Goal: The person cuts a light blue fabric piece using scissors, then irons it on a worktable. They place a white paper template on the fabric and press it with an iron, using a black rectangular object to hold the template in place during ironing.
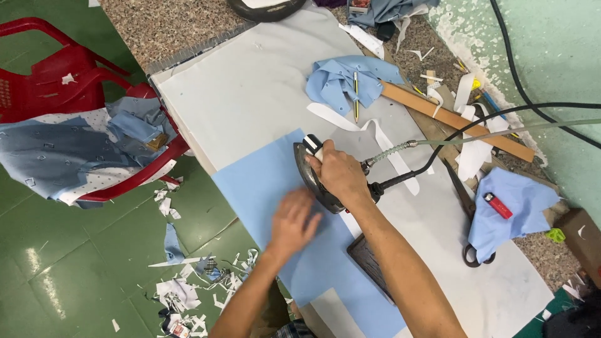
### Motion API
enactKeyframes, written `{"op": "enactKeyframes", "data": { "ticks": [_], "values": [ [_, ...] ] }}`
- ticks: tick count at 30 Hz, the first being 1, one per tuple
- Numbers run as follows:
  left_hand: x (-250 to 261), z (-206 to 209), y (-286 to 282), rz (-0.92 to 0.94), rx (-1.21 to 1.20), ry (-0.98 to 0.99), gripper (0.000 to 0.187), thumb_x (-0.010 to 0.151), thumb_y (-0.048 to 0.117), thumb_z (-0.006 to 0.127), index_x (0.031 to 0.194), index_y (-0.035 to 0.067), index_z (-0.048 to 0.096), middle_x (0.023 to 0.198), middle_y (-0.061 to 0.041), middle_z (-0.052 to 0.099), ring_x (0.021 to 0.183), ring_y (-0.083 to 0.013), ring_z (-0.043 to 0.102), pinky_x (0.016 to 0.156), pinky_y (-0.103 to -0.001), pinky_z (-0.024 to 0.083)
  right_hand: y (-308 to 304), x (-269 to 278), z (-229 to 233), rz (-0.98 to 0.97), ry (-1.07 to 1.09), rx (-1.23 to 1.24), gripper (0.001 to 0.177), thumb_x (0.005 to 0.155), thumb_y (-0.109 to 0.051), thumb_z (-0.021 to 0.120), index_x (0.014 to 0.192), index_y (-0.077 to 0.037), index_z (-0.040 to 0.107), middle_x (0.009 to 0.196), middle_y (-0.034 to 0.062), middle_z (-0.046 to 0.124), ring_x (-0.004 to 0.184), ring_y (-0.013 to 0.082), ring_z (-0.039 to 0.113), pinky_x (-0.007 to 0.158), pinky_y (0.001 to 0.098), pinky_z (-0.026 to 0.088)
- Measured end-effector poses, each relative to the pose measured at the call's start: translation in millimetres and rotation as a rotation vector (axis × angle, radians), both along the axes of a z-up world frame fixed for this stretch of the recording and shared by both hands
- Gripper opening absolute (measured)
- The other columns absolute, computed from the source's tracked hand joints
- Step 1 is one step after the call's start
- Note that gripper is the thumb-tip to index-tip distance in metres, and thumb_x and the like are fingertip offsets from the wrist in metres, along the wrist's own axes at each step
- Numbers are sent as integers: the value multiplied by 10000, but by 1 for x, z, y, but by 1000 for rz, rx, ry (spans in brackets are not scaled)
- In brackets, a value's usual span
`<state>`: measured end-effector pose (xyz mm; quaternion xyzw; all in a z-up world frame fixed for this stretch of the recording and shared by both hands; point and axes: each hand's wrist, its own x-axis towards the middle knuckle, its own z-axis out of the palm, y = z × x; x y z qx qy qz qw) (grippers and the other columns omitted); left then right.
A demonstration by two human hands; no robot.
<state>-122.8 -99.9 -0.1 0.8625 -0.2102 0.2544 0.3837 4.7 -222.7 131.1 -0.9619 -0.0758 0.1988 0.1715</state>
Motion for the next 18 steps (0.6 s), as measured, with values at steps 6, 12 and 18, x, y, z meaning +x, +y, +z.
{"op": "enactKeyframes", "data": {
  "ticks": [6, 12, 18],
  "values": [
    [36, -1, 74, 405, 435, 367, 752, 1001, 551, 504, 1508, -4, 473, 1587, -230, 426, 1499, -393, 323, 1225, -579, 146, 2, 0, 1, -4, -3, -6, 465, 1036, -474, 489, 1097, -16, 541, 904, 266, 723, 874, 438, 751, 704, 530, 619],
    [38, -13, 76, 474, 510, 452, 802, 1011, 646, 397, 1542, 47, 438, 1641, -164, 366, 1538, -320, 280, 1265, -545, 85, 4, -2, 5, -2, -12, -20, 456, 1040, -471, 482, 1086, -22, 540, 894, 264, 725, 876, 437, 750, 708, 528, 618],
    [39, -17, 77, 514, 435, 378, 748, 1000, 622, 474, 1491, 59, 522, 1596, -144, 446, 1514, -289, 342, 1273, -517, 114, 5, -4, 4, -5, -34, -19, 454, 1038, -468, 490, 1067, -18, 534, 895, 278, 723, 886, 458, 743, 729, 547, 610]
  ]
}}
